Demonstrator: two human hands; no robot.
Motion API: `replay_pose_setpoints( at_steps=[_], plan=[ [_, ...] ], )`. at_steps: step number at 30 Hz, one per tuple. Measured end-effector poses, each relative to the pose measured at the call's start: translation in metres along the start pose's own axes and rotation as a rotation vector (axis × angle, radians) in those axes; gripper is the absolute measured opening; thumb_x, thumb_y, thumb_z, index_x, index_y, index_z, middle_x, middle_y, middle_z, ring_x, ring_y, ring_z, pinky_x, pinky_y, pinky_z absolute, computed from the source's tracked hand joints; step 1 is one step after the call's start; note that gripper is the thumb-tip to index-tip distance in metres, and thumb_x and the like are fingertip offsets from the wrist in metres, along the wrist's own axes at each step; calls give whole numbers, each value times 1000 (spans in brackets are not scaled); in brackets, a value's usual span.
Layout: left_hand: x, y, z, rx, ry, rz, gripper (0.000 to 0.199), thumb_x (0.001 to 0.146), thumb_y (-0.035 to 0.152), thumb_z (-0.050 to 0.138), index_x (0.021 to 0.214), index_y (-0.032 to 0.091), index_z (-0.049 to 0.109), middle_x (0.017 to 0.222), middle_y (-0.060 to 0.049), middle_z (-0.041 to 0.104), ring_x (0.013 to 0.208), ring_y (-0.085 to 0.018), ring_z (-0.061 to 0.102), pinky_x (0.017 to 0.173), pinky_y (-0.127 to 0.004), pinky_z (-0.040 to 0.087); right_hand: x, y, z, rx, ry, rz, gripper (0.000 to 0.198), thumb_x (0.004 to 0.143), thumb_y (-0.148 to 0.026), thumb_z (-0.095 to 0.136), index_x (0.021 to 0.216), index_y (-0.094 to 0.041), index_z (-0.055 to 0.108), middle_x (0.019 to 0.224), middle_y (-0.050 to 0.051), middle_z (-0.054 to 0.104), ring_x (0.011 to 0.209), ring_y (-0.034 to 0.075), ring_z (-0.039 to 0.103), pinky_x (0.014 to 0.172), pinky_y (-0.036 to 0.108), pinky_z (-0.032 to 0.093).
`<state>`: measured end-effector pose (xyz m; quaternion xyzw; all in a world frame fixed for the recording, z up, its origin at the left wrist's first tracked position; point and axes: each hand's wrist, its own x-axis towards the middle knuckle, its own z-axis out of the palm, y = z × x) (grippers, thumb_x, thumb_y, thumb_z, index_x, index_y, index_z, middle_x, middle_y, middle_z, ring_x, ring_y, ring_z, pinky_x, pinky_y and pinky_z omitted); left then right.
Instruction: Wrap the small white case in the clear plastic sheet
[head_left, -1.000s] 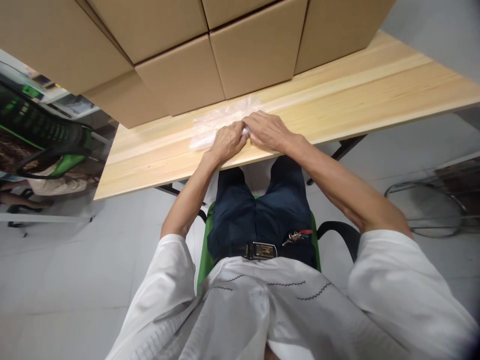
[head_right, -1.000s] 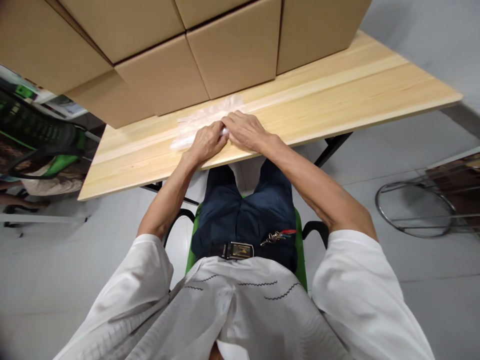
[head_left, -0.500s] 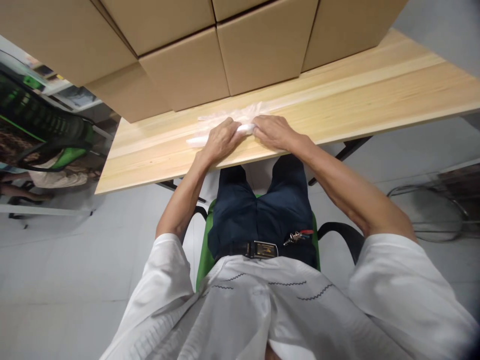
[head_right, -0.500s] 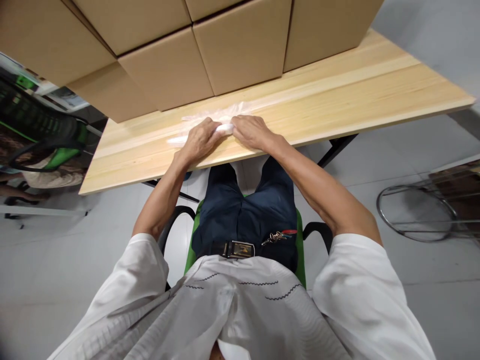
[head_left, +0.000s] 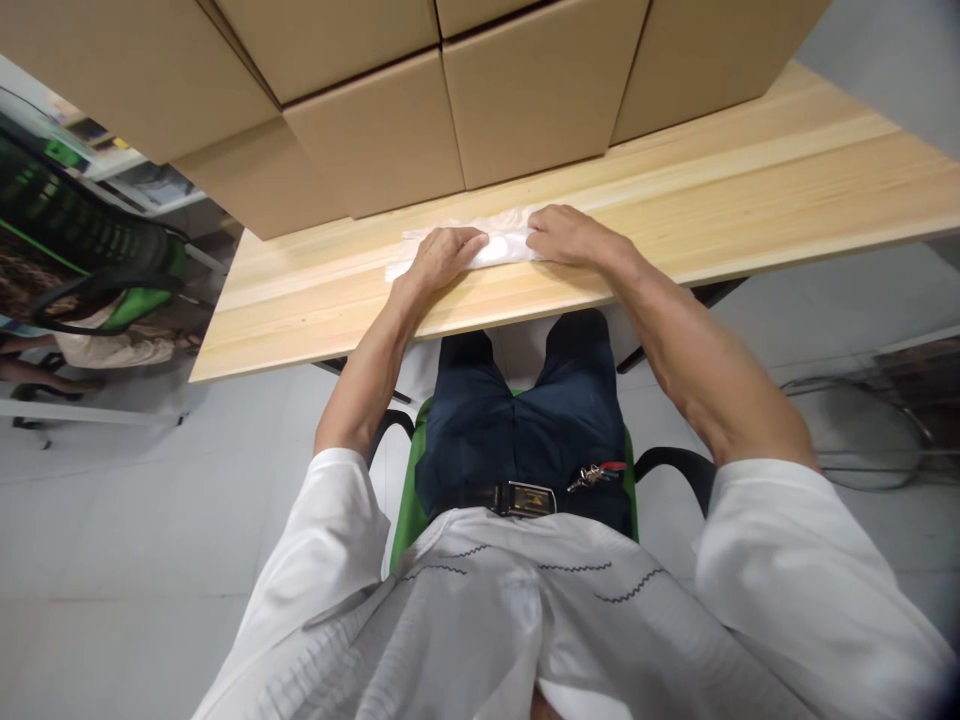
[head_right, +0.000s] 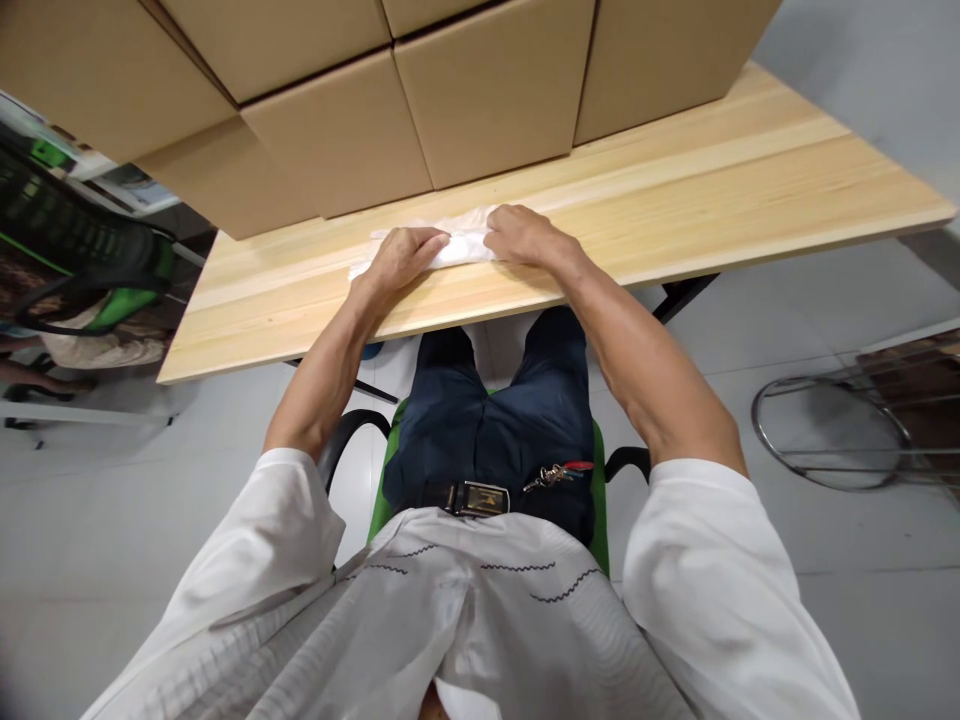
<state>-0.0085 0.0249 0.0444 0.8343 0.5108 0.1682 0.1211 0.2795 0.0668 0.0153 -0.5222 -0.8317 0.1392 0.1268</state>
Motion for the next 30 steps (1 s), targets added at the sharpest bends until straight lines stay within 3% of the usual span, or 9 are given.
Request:
replay_pose_setpoints(
  at_steps=[3, 7, 9, 12, 18, 22, 30],
  plan=[
    [8, -5, -1, 8, -49, -1, 43, 126, 47, 58, 102, 28, 87, 104, -11, 90, 107, -32, 79, 110, -49, 62, -7, 2, -4, -50, 52, 32, 53, 125, -56, 60, 130, -14, 92, 123, 29, 91, 123, 50, 83, 107, 62, 63],
    [16, -13, 0, -11, -45, 26, 43, 124, 45, 61, 91, 28, 83, 94, -9, 85, 97, -29, 75, 101, -46, 63, -28, -21, -6, -119, 181, 100, 52, 132, -41, 48, 148, -7, 84, 154, 38, 83, 149, 54, 74, 123, 68, 57],
    [17, -14, 2, -6, -40, 35, 46, 124, 45, 61, 88, 27, 82, 90, -8, 83, 92, -27, 72, 98, -43, 62, -35, -39, 0, -102, 221, -11, 53, 134, -41, 43, 157, -9, 78, 166, 36, 78, 159, 52, 68, 131, 67, 53],
    [18, -11, 3, 16, -44, 39, 49, 126, 44, 58, 90, 22, 83, 87, -7, 83, 89, -25, 73, 96, -39, 60, -35, -59, 18, -76, 168, -205, 54, 132, -45, 48, 170, -13, 71, 170, 29, 79, 160, 50, 68, 136, 66, 53],
    [15, -2, 5, 166, -65, -40, 52, 131, 42, 51, 115, 18, 93, 118, -19, 96, 115, -32, 85, 111, -41, 62, -31, -61, 43, -68, 165, -239, 57, 130, -38, 53, 178, -9, 64, 174, 31, 78, 164, 49, 69, 137, 65, 56],
    [9, -5, 3, 308, -76, -157, 57, 134, 45, 43, 136, 18, 93, 139, -25, 94, 139, -39, 84, 124, -48, 60, -34, -58, 39, -105, 155, -230, 49, 131, -38, 53, 168, -13, 73, 168, 28, 82, 161, 47, 71, 134, 63, 58],
    [-9, -22, -26, 507, -98, -442, 64, 131, 40, 36, 161, 11, 85, 162, -34, 86, 157, -47, 78, 132, -55, 57, -35, -73, 29, -177, 110, -163, 46, 129, -33, 60, 166, -13, 76, 169, 28, 83, 160, 45, 72, 129, 57, 60]
  ],
)
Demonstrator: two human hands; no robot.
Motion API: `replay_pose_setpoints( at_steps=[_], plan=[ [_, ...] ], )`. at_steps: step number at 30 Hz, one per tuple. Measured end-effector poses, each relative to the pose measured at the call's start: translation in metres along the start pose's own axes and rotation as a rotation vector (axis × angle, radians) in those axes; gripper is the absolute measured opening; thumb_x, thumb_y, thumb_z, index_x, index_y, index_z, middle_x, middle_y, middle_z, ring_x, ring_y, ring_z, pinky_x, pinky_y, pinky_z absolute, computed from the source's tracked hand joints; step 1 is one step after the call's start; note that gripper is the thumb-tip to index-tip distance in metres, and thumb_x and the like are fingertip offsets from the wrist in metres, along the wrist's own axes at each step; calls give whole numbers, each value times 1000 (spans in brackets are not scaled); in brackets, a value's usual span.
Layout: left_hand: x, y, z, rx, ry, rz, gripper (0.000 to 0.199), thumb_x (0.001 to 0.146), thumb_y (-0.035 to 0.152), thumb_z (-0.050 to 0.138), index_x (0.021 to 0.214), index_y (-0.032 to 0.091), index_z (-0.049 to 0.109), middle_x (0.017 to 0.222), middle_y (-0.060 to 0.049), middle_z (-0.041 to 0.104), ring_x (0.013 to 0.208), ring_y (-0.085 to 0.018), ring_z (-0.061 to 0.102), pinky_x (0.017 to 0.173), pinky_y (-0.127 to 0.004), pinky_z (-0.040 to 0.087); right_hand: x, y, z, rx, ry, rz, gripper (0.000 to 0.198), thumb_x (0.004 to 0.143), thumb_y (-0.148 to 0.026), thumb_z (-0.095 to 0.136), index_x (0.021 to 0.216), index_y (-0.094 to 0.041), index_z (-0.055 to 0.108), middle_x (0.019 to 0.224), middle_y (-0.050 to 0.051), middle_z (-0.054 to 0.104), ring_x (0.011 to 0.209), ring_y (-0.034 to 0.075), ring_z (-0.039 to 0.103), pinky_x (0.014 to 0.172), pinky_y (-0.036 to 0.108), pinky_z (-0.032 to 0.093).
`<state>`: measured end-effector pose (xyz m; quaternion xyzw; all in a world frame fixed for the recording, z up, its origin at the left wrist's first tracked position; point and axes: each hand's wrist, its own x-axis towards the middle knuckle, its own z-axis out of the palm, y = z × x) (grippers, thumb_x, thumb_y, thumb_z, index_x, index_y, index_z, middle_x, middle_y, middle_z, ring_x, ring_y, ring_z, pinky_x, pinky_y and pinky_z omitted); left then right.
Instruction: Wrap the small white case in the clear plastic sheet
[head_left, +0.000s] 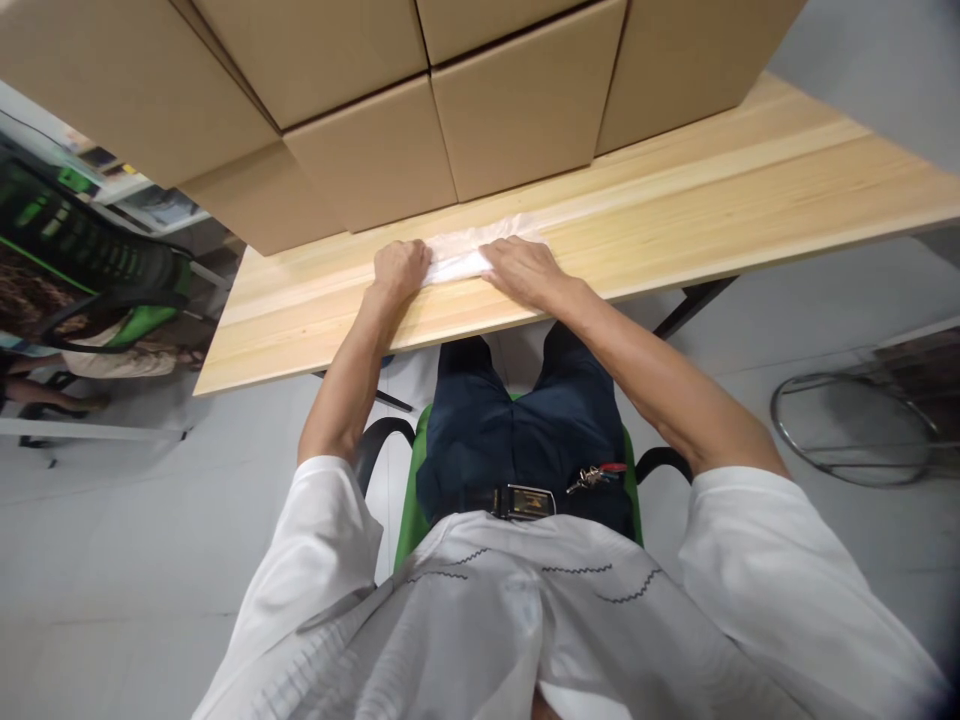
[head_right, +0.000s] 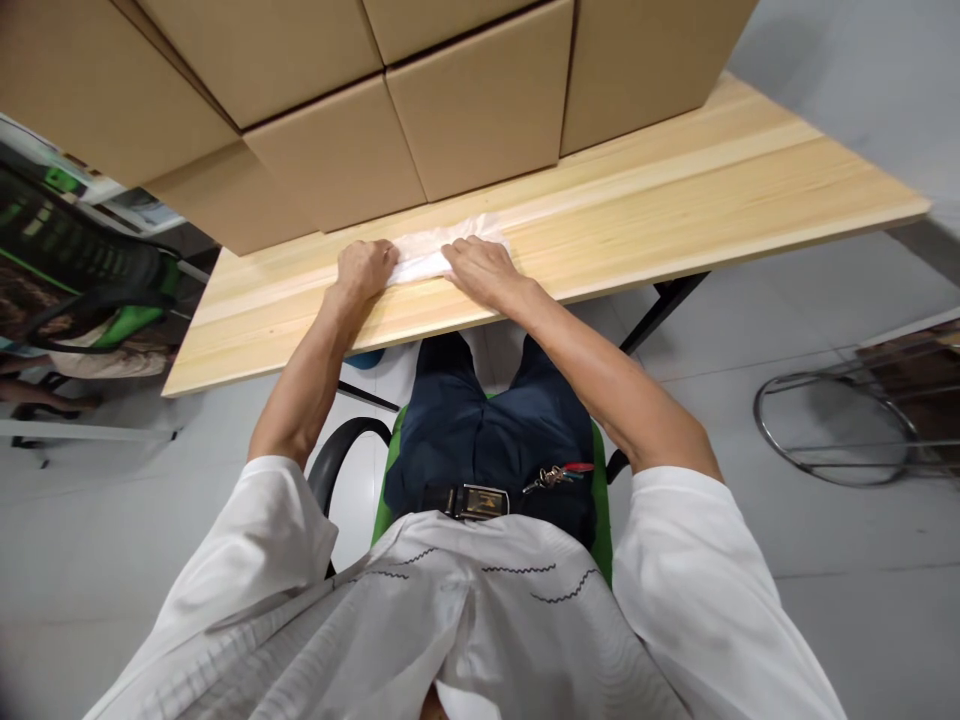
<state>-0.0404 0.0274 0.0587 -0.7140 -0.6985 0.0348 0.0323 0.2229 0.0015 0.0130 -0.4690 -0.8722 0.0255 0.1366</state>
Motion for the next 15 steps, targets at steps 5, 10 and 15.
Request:
replay_pose_setpoints(
  at_steps=[5, 10, 15],
  plan=[
    [-14, -34, -11, -16, 60, -98, 63, 129, 40, 37, 168, 16, 80, 166, -34, 82, 158, -51, 76, 133, -61, 55, 0, -1, -4, -4, -27, 0, 47, 130, -34, 58, 167, -11, 76, 170, 29, 82, 163, 46, 71, 131, 57, 58],
    [-33, -22, 6, -225, 261, 284, 67, 130, 56, 48, 185, 23, 67, 172, -28, 77, 158, -47, 77, 138, -59, 56, 0, 8, 1, 16, -5, -45, 52, 133, -44, 53, 168, -13, 76, 167, 28, 83, 159, 48, 71, 130, 60, 58],
    [-27, 26, 41, -338, 222, 593, 61, 130, 49, 56, 184, 22, 66, 169, -25, 78, 160, -44, 76, 137, -62, 59, 1, 15, 4, 41, 15, -52, 58, 134, -52, 50, 170, -14, 75, 165, 28, 84, 157, 48, 70, 127, 61, 59]
  ],
)
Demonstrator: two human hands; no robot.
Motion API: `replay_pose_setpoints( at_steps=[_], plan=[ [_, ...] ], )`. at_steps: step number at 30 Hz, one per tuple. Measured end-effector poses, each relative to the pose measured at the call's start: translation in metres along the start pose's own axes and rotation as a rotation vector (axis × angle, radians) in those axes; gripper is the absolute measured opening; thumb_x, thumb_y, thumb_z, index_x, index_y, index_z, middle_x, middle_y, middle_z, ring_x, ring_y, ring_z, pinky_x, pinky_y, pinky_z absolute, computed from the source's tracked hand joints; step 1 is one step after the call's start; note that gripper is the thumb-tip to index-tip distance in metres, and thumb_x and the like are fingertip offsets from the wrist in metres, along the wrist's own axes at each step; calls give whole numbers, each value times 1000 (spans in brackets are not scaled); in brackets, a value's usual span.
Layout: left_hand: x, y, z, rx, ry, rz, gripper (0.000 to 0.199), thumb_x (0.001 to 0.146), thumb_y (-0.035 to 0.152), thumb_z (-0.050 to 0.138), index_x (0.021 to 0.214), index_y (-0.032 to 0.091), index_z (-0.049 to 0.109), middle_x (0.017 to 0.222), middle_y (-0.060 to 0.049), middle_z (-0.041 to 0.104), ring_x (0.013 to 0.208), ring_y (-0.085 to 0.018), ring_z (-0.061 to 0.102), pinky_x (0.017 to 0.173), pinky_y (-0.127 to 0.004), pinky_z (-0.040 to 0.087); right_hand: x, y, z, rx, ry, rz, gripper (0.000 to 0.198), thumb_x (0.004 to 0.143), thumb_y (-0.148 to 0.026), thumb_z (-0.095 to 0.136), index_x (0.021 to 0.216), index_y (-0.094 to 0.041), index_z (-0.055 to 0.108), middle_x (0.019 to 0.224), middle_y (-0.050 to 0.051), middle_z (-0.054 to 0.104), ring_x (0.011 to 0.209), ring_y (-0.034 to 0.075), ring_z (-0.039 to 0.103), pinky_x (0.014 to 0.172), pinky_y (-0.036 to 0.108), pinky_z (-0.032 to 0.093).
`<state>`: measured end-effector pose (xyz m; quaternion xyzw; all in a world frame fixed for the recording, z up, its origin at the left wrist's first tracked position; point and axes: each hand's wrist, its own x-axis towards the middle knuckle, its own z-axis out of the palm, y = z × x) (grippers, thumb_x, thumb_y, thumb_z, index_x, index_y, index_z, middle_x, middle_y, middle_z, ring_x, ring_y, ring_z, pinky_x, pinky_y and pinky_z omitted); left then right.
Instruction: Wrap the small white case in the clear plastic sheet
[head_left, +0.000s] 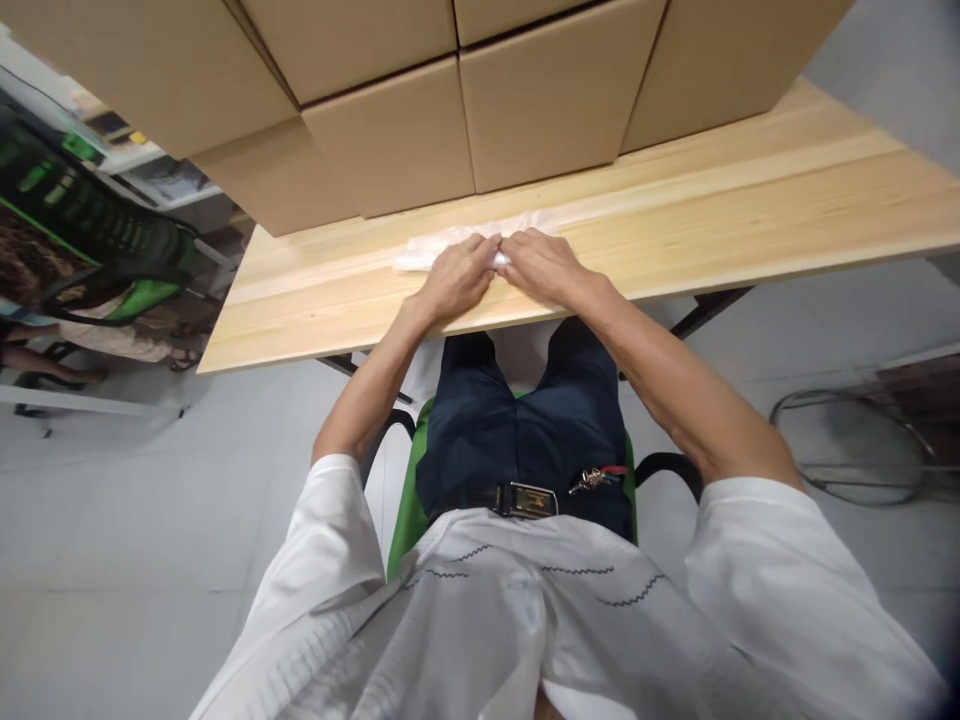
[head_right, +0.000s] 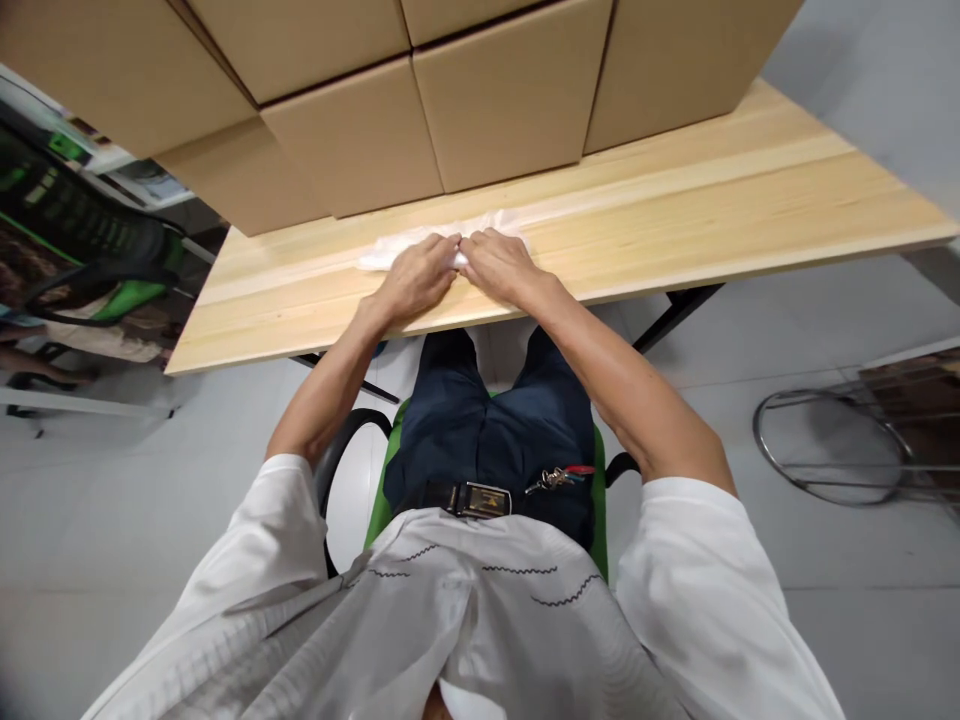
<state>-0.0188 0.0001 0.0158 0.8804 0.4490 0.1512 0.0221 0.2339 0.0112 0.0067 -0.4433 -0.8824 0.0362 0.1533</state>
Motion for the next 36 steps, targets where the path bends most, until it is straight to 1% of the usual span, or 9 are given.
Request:
replay_pose_setpoints(
  at_steps=[3, 7, 11, 15, 21, 24, 28, 32, 36],
  plan=[
    [3, 3, 11, -13, -14, -25, 54, 130, 41, 55, 177, 21, 70, 162, -25, 81, 157, -45, 77, 134, -63, 61, -4, 0, -1, 27, -10, -1, 58, 134, -54, 50, 169, -16, 75, 168, 27, 82, 158, 47, 70, 129, 59, 58],
    [-9, 5, 4, 12, -35, -25, 49, 133, 47, 54, 171, 22, 73, 160, -24, 82, 157, -44, 75, 135, -62, 59, -16, -3, -9, 64, -23, 23, 56, 132, -51, 50, 166, -17, 79, 171, 26, 83, 156, 46, 73, 129, 56, 56],
    [-15, 11, -5, 41, -42, -30, 48, 136, 57, 50, 152, 23, 79, 149, -22, 84, 148, -41, 78, 130, -56, 62, -22, 1, -23, 95, -51, 32, 56, 131, -56, 51, 159, -20, 84, 159, 22, 89, 147, 46, 77, 120, 53, 57],
    [-4, 16, -13, 63, -74, -141, 59, 139, 61, 39, 138, 21, 82, 142, -23, 86, 140, -39, 80, 125, -50, 61, -13, 12, -32, 96, -73, 82, 56, 130, -56, 52, 156, -21, 86, 147, 20, 92, 136, 45, 80, 116, 53, 57],
    [17, 20, -22, 100, -151, -342, 61, 139, 54, 33, 145, 18, 82, 145, -25, 89, 145, -42, 79, 127, -49, 56, 14, 31, -27, 117, -45, 64, 64, 133, -63, 45, 151, -20, 89, 136, 21, 94, 130, 45, 82, 109, 54, 60],
    [18, 21, -23, 93, -155, -401, 58, 138, 50, 34, 154, 18, 79, 150, -26, 88, 148, -43, 77, 127, -51, 55, 24, 34, -21, 113, -57, 99, 68, 133, -59, 39, 150, -18, 89, 137, 24, 94, 131, 48, 83, 110, 59, 61],
    [13, 21, -23, 95, -150, -415, 54, 137, 47, 36, 158, 21, 78, 154, -25, 88, 150, -43, 76, 128, -53, 55, 30, 28, -16, 67, -45, 133, 68, 132, -53, 33, 157, -17, 87, 142, 28, 93, 137, 54, 82, 115, 68, 59],
    [6, 20, -23, 139, -126, -427, 52, 135, 43, 37, 157, 22, 79, 155, -25, 89, 150, -43, 77, 126, -52, 56, 33, 19, -16, 4, -77, 187, 64, 132, -44, 35, 158, -9, 83, 145, 33, 90, 138, 53, 84, 118, 67, 59],
    [-3, 16, -27, 189, -140, -432, 52, 135, 40, 37, 157, 20, 80, 158, -27, 89, 149, -44, 80, 126, -54, 57, 37, 22, -6, 21, -13, 194, 76, 137, -58, 29, 154, -9, 84, 135, 32, 91, 132, 50, 85, 117, 64, 60]
  ],
)
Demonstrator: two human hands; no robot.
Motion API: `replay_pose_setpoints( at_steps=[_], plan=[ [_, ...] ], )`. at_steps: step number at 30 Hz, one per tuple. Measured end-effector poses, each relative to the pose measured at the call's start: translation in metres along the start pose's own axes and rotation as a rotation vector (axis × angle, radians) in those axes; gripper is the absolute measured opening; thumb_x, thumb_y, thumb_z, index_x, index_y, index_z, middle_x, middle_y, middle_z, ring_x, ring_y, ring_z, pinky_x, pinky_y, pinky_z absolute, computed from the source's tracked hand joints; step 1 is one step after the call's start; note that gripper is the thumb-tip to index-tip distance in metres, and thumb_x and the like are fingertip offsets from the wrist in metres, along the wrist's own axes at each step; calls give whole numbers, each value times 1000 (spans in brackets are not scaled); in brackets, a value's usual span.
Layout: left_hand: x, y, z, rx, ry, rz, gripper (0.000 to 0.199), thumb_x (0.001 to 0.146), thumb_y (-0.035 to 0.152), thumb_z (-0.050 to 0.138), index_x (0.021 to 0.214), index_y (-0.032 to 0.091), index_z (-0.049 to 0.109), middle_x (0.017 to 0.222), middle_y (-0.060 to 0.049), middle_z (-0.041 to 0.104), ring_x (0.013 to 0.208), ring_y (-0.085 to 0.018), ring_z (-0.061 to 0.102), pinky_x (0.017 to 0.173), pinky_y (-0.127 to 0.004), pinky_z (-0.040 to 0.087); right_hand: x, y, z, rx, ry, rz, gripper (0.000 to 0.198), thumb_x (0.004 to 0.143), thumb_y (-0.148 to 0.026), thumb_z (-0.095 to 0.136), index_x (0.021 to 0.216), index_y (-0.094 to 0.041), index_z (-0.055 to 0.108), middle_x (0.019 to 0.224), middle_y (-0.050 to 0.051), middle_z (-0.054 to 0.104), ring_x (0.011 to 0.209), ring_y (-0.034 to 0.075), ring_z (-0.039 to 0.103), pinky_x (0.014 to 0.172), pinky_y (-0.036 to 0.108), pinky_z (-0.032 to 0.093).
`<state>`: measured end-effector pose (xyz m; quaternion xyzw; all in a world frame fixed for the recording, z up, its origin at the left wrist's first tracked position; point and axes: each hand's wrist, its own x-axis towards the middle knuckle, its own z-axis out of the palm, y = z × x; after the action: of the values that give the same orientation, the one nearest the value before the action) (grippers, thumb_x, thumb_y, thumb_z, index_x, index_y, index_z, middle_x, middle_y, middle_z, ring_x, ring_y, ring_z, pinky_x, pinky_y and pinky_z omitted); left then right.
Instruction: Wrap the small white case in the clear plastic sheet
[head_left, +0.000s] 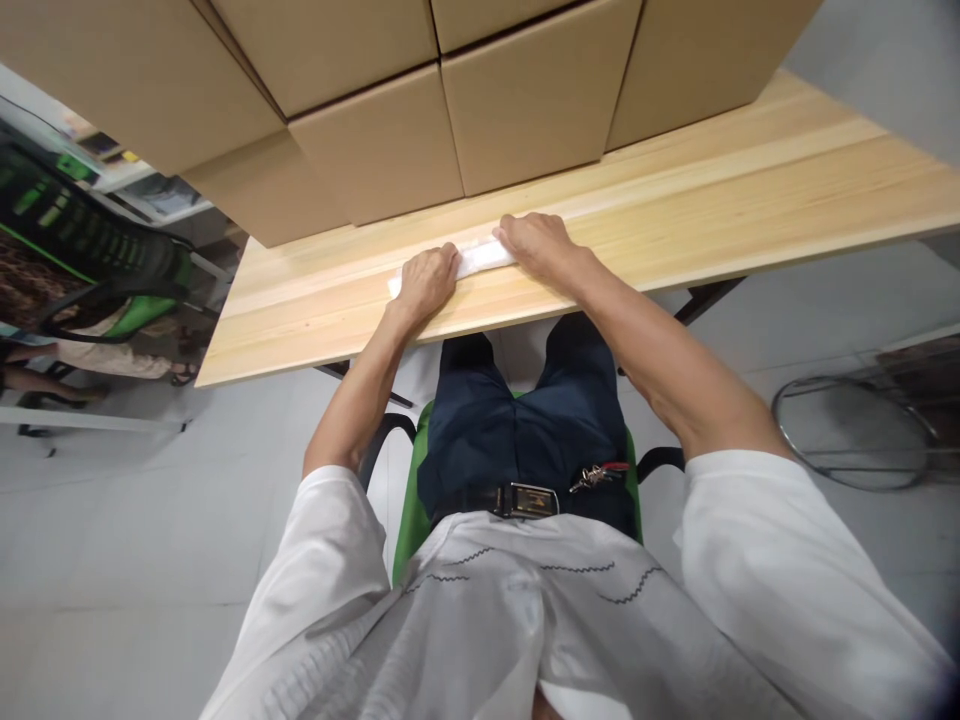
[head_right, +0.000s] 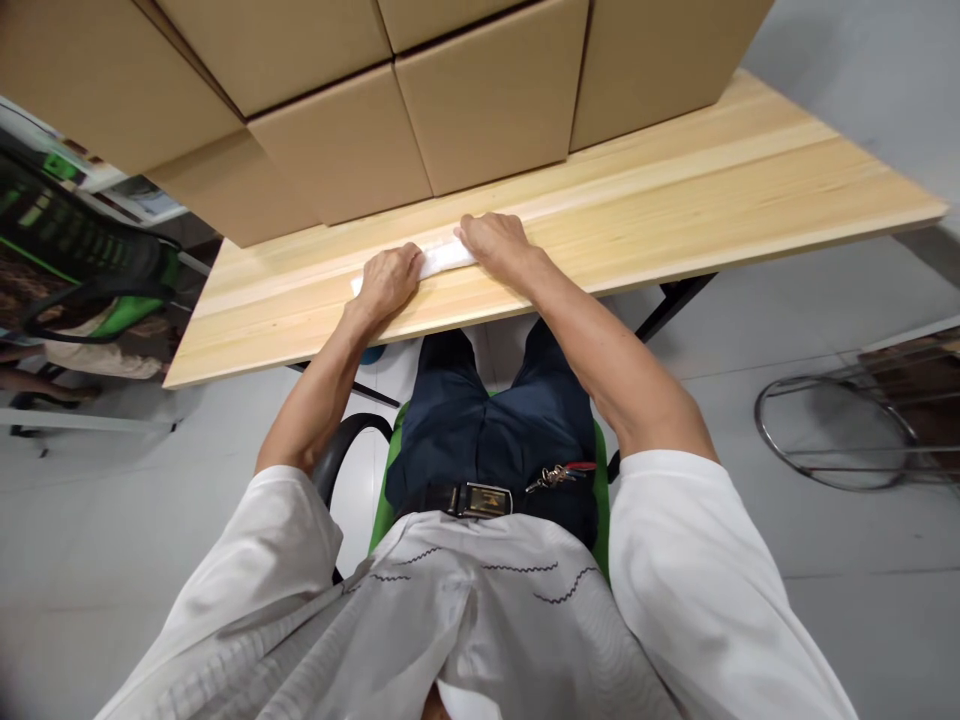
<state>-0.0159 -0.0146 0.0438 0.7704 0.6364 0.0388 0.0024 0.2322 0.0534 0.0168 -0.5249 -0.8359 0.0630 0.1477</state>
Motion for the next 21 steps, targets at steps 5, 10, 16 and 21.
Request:
replay_pose_setpoints(
  at_steps=[5, 10, 16, 21],
  plan=[
    [-7, -20, -6, 86, -34, -63, 53, 134, 38, 37, 161, 21, 79, 157, -28, 90, 149, -45, 82, 122, -53, 58, 3, 9, 13, 1, 65, -36, 85, 136, -71, 25, 155, -11, 83, 129, 31, 91, 128, 49, 88, 115, 63, 62],
    [-10, -36, -13, 121, -57, -139, 56, 132, 36, 36, 165, 20, 78, 153, -32, 90, 148, -48, 83, 121, -55, 57, 0, 3, 12, -5, 56, 2, 85, 136, -64, 21, 159, -7, 81, 136, 35, 91, 134, 52, 88, 115, 66, 64],
    [-13, -48, -20, 153, -50, -207, 59, 131, 37, 35, 165, 18, 79, 153, -31, 90, 147, -47, 83, 117, -51, 57, -3, -8, 6, -18, 30, 69, 73, 134, -48, 29, 165, -6, 79, 143, 36, 90, 139, 56, 88, 120, 73, 63],
    [-22, -59, -27, 114, 6, -250, 61, 135, 45, 29, 164, 20, 77, 164, -27, 84, 154, -44, 76, 122, -51, 53, -7, -14, 0, -57, 4, 83, 67, 132, -38, 32, 166, -6, 80, 146, 36, 91, 143, 56, 88, 119, 72, 65]
  ],
)
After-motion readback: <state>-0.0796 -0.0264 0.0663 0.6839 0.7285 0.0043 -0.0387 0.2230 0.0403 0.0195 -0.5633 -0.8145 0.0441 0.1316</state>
